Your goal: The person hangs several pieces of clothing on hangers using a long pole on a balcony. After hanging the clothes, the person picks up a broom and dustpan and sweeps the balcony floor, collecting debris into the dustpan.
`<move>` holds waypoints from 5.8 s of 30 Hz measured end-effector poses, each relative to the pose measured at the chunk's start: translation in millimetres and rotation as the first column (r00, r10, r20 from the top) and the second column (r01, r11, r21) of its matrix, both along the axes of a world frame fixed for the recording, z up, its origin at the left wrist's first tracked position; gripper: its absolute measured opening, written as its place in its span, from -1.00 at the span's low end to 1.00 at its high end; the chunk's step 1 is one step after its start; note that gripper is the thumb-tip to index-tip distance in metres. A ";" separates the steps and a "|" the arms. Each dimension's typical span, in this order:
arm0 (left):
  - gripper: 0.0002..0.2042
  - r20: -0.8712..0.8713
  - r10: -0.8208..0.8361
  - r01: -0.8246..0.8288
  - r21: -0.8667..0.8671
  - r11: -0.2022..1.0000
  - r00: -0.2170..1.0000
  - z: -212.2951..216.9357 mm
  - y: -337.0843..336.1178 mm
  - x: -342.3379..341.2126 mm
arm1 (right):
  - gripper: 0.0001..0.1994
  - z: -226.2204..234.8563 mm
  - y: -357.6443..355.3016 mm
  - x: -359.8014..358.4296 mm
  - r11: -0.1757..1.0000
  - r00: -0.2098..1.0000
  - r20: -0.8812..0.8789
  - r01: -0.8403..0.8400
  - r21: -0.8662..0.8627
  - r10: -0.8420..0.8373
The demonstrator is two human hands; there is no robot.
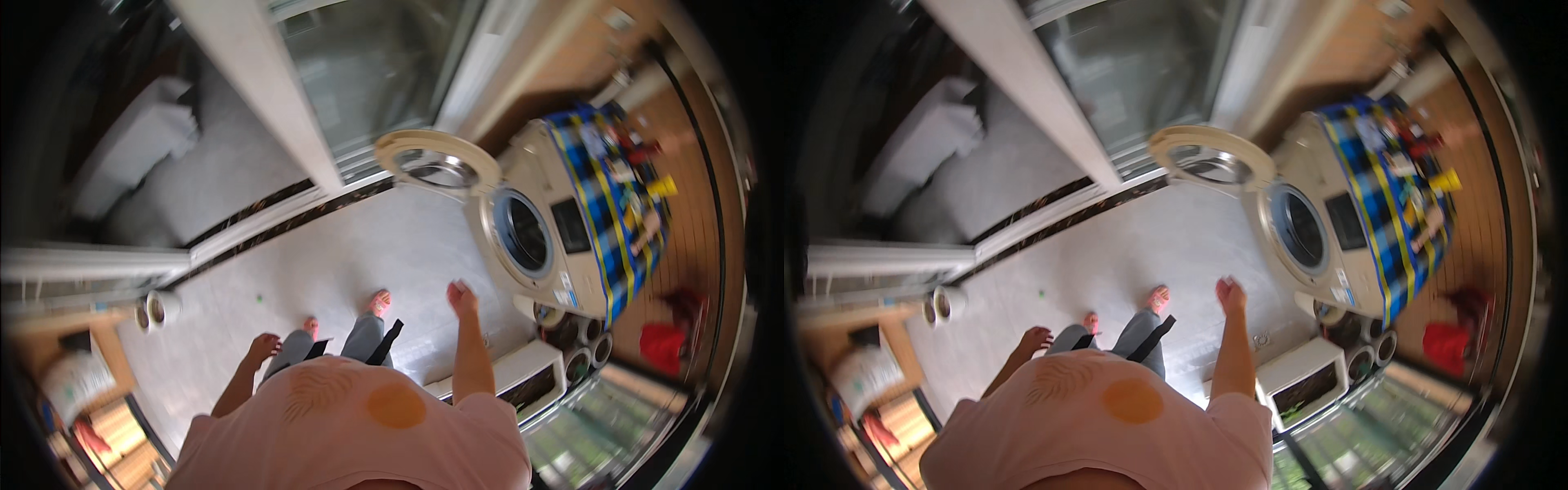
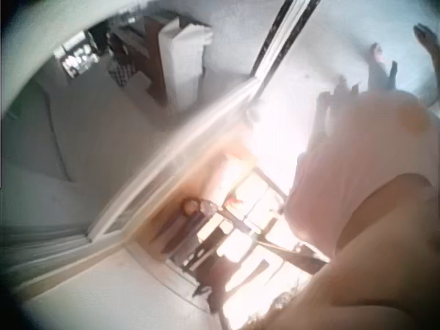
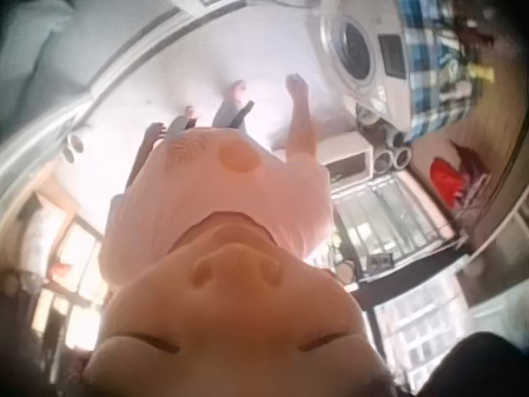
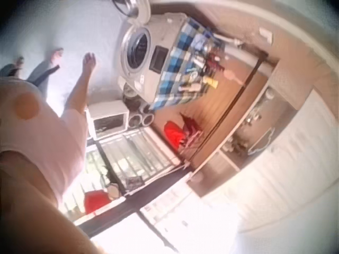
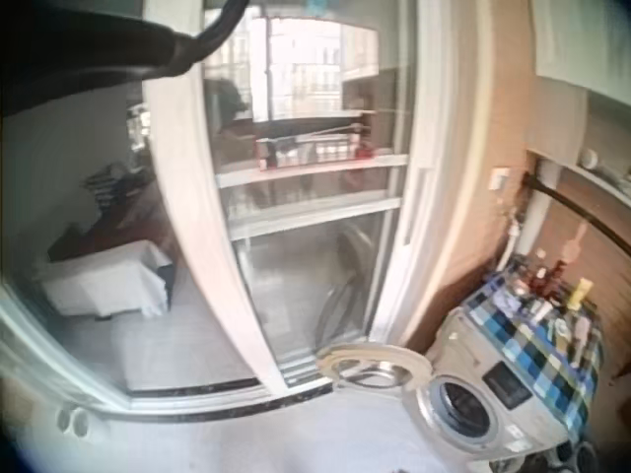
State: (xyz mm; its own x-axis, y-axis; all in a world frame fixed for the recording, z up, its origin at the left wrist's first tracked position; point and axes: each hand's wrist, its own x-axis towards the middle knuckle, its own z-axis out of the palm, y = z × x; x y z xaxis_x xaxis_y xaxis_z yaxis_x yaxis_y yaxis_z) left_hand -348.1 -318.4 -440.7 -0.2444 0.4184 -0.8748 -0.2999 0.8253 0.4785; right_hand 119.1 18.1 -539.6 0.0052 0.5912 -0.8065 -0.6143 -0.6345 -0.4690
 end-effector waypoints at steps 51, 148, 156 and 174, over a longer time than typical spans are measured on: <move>-0.79 -0.649 -0.108 0.628 0.660 0.413 0.753 -208.3 107.1 -66.2 | -0.74 -68.3 -154.6 -383.9 0.729 0.628 -0.587 -0.678 -0.091 0.511; -0.63 -0.107 0.698 -0.705 0.057 -0.707 -0.708 -114.1 -1370.1 -284.1 | -0.92 -97.0 -1229.0 -1228.1 -0.711 -0.958 0.280 -0.238 -0.662 0.060; -0.76 -0.230 0.700 -0.734 0.296 -0.611 -0.676 -84.2 -1555.9 -448.5 | -0.87 -76.6 -1458.0 -1347.8 -0.840 -0.912 0.398 -0.135 -0.526 -0.103; -0.56 -0.536 0.360 -0.620 0.764 -0.179 -0.764 43.0 -2148.7 -738.3 | -0.84 -17.4 -1801.0 -1356.0 -0.922 -0.607 0.705 0.138 -0.361 -0.367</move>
